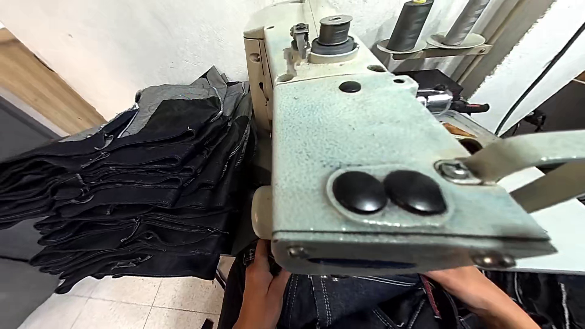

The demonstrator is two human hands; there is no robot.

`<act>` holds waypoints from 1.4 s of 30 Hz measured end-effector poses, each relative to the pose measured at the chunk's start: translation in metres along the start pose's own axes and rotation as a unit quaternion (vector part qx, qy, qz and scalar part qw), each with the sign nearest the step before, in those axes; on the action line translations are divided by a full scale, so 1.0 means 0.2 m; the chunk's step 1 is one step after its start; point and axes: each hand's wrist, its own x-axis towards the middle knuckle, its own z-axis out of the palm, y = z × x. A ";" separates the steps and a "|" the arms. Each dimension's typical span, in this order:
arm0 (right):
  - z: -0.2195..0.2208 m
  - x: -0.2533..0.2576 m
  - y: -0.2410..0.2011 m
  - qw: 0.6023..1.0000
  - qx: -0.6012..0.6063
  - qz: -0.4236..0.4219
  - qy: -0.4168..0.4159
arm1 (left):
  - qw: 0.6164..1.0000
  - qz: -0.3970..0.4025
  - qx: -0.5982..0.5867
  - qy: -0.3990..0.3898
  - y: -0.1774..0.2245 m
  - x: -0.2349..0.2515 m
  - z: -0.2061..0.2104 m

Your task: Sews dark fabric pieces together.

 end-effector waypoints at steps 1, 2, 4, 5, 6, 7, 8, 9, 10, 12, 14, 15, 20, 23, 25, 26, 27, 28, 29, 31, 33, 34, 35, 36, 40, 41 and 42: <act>-0.02 0.00 0.00 1.000 -0.018 -0.002 -0.018 | 1.000 -0.006 0.010 -0.003 -0.01 0.01 -0.01; -0.04 -0.01 0.00 0.998 -0.057 -0.006 -0.040 | 0.999 -0.012 0.030 -0.007 -0.01 0.01 -0.03; -0.11 -0.04 0.01 0.975 -0.214 -0.022 -0.059 | 0.996 -0.024 0.087 -0.013 0.00 0.02 -0.06; -0.13 -0.07 0.01 0.952 -0.304 -0.031 -0.031 | 0.993 -0.027 0.117 -0.011 0.02 0.01 -0.08; -0.11 -0.11 0.01 0.927 -0.372 -0.042 0.013 | 0.988 -0.014 0.154 0.002 0.04 0.00 -0.10; -0.07 -0.16 -0.01 0.901 -0.427 -0.047 0.066 | 0.982 0.016 0.186 0.017 0.07 -0.02 -0.12; -0.01 -0.21 -0.03 0.880 -0.461 -0.038 0.106 | 0.974 0.055 0.217 0.028 0.10 -0.04 -0.14; 0.07 -0.26 -0.05 0.869 -0.475 -0.031 0.135 | 0.965 0.094 0.242 0.034 0.13 -0.06 -0.17; 0.14 -0.29 -0.02 0.865 -0.473 -0.035 0.167 | 0.957 0.125 0.260 0.031 0.16 -0.09 -0.19; 0.25 -0.32 0.10 0.883 -0.415 -0.040 0.215 | 0.949 0.153 0.277 -0.001 0.22 -0.14 -0.22; 0.30 -0.30 0.26 0.914 -0.312 -0.033 0.258 | 0.939 0.171 0.295 -0.033 0.26 -0.18 -0.21; 0.33 -0.28 0.33 0.932 -0.240 -0.008 0.273 | 0.932 0.183 0.309 -0.042 0.27 -0.19 -0.20; 0.41 -0.15 0.36 0.921 0.222 0.143 0.286 | 0.888 0.215 0.403 -0.050 0.30 -0.21 -0.12; 0.36 -0.10 0.36 0.908 0.302 0.177 0.231 | 0.867 0.165 0.466 -0.061 0.29 -0.18 -0.06; 0.28 -0.07 0.37 0.930 0.265 0.171 0.190 | 0.856 0.142 0.493 -0.059 0.26 -0.14 -0.02; 0.21 -0.06 0.37 0.948 0.218 0.160 0.166 | 0.848 0.161 0.503 -0.041 0.22 -0.12 0.00; 0.13 -0.04 0.36 0.968 0.154 0.140 0.141 | 0.843 0.172 0.508 -0.029 0.19 -0.10 0.03; 0.03 -0.02 0.32 0.984 0.083 0.112 0.111 | 0.851 0.154 0.500 -0.046 0.18 -0.09 0.04; -0.08 0.00 0.28 0.994 0.012 0.076 0.081 | 0.868 0.113 0.476 -0.088 0.19 -0.07 0.04; -0.28 0.04 0.14 0.994 -0.105 0.006 0.034 | 0.901 0.043 0.405 -0.152 0.21 -0.06 0.03; -0.36 0.09 0.01 0.987 -0.158 -0.024 -0.029 | 0.938 0.026 0.313 -0.145 0.15 -0.08 -0.01; -0.35 0.12 -0.04 0.984 -0.164 -0.030 -0.065 | 0.955 0.007 0.264 -0.135 0.12 -0.11 -0.06; -0.32 0.14 -0.07 0.979 -0.168 -0.044 -0.103 | 0.968 -0.029 0.217 -0.119 0.09 -0.13 -0.13; -0.26 0.17 -0.09 0.972 -0.180 -0.073 -0.133 | 0.979 -0.064 0.175 -0.086 0.05 -0.15 -0.22; 0.18 0.32 -0.20 0.937 -0.252 -0.220 -0.096 | 0.989 -0.111 0.071 0.075 -0.11 -0.11 -0.55; 0.24 0.40 -0.17 0.938 -0.247 -0.223 -0.092 | 0.988 -0.099 0.064 0.104 -0.13 -0.09 -0.57; 0.27 0.51 -0.11 0.935 -0.242 -0.246 -0.078 | 0.988 -0.085 0.054 0.120 -0.14 -0.07 -0.57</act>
